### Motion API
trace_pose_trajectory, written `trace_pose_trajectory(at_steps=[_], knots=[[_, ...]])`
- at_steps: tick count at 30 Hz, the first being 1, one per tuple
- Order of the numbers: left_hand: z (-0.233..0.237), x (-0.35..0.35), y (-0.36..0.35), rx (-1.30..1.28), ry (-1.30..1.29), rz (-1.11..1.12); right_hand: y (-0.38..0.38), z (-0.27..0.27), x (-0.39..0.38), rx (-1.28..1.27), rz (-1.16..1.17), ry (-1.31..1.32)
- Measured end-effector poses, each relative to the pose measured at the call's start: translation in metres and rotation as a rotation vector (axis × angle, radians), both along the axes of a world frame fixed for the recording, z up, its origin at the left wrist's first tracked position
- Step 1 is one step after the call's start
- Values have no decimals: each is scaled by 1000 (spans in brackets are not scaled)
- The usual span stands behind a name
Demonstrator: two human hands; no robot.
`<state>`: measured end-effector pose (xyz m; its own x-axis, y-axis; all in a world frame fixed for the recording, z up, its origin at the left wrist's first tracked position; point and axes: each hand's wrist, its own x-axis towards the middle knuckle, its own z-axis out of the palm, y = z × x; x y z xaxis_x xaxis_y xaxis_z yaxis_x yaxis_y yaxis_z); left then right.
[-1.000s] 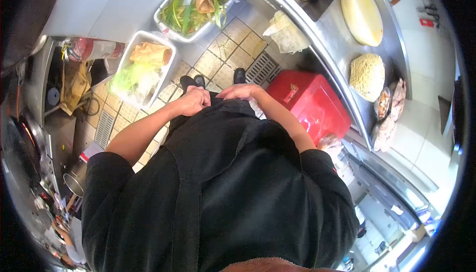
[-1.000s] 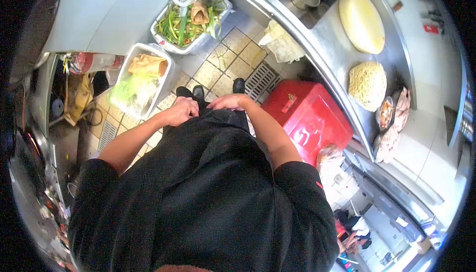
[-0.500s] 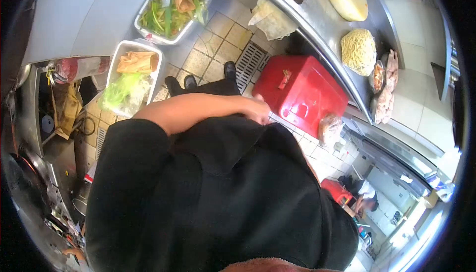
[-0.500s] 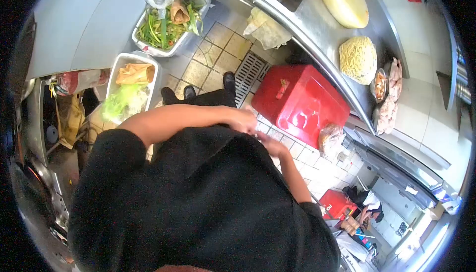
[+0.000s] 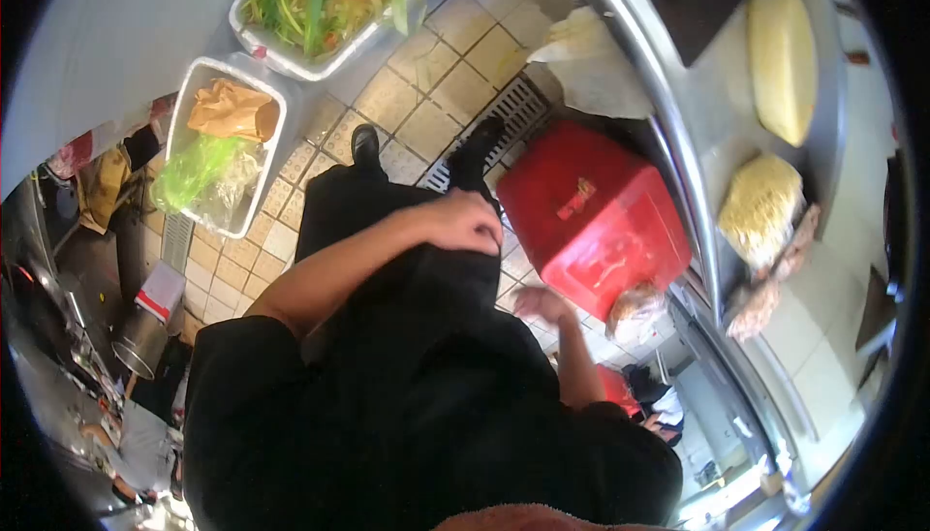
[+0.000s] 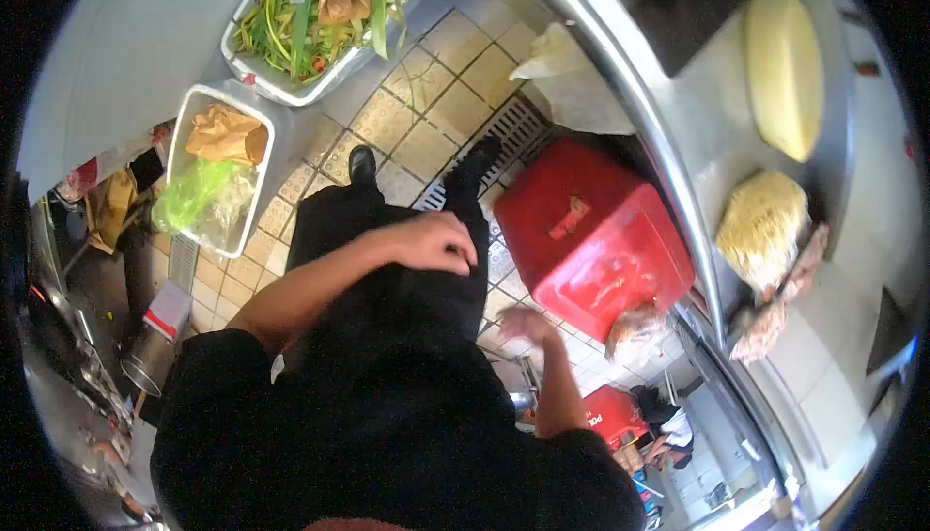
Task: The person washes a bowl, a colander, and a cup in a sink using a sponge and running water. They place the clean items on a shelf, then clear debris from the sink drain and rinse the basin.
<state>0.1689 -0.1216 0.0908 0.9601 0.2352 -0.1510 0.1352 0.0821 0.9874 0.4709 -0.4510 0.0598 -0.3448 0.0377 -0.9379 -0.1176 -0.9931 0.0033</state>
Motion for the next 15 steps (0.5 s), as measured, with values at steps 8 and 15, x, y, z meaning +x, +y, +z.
trace_pose_trajectory(at_steps=[8, 15], knots=[[-221, -80, 17, -80, 454, 501, 326, -285, 14, 368, -163, -511], [-313, -87, -33, -56, 512, 629, 385, -459, -4, 287, 442, -739]])
